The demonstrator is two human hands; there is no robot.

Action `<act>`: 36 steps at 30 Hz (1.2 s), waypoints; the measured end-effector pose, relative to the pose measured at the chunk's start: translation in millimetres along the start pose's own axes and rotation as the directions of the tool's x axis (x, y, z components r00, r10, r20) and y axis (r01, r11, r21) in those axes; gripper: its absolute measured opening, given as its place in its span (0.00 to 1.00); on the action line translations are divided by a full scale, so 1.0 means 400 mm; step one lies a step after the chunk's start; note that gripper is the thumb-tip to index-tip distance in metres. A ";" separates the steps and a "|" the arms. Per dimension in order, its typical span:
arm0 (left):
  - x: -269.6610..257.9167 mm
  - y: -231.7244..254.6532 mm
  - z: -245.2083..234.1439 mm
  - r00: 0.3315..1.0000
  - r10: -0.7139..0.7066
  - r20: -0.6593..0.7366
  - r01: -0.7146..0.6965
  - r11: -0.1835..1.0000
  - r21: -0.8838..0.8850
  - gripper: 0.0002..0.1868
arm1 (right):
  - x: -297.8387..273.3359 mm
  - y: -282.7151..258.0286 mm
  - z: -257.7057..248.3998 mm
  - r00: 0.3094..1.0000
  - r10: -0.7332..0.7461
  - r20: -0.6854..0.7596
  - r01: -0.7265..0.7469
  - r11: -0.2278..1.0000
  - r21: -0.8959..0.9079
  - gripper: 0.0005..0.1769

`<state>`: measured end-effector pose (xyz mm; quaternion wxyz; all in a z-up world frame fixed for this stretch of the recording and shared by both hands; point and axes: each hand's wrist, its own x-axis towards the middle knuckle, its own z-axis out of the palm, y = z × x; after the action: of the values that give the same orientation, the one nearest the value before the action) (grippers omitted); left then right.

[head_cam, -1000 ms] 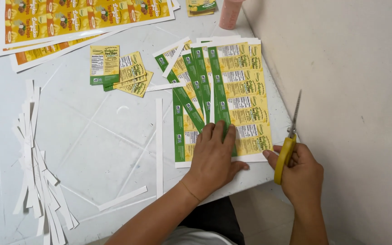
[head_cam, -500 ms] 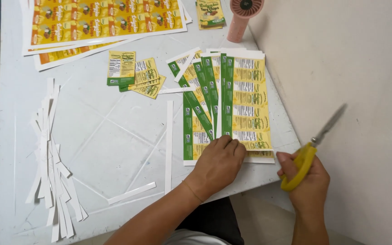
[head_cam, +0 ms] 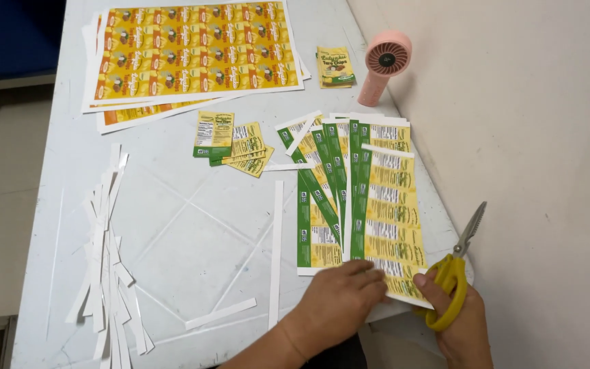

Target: Using scissors to manually cut individual product labels from a large printed sheet.

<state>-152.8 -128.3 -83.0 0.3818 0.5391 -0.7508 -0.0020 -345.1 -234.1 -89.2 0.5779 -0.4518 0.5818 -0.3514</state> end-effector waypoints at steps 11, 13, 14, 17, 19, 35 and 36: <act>-0.074 0.002 -0.111 0.215 -0.890 0.401 0.655 -0.173 -0.736 0.45 | -0.081 -0.081 0.078 0.981 0.089 0.174 -0.095 0.995 0.024 0.18; -0.090 -0.023 -0.155 0.241 -0.818 0.523 0.494 -0.360 -0.791 0.28 | -0.103 -0.104 0.100 0.966 0.121 0.228 -0.095 0.988 -0.124 0.19; -0.098 -0.037 -0.179 0.307 -0.720 0.622 0.320 -0.537 -0.780 0.14 | -0.111 -0.118 0.115 0.952 0.153 0.264 -0.081 0.960 -0.266 0.20; -0.159 -0.061 -0.246 0.491 -0.643 0.587 0.343 -0.478 -0.809 0.22 | -0.145 -0.142 0.153 0.900 0.119 0.420 0.005 0.960 -0.281 0.18; -0.182 -0.062 -0.291 0.529 -0.650 0.546 0.407 -0.370 -0.835 0.21 | -0.141 -0.157 0.178 0.881 0.126 0.457 0.016 0.955 -0.295 0.17; -0.416 -0.106 -0.597 -0.026 -0.934 -0.356 0.288 0.334 -0.897 0.34 | -0.228 -0.122 0.300 0.741 0.611 0.278 -0.252 0.637 -0.728 0.26; -0.406 -0.117 -0.580 -0.035 -0.932 -0.360 0.287 0.336 -0.897 0.34 | -0.247 -0.119 0.313 0.738 0.613 0.282 -0.246 0.633 -0.734 0.26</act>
<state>39.2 78.6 -30.9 0.7981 0.5878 -0.0027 -0.1325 -222.9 -144.3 -20.6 0.5825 -0.5400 0.5856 0.1616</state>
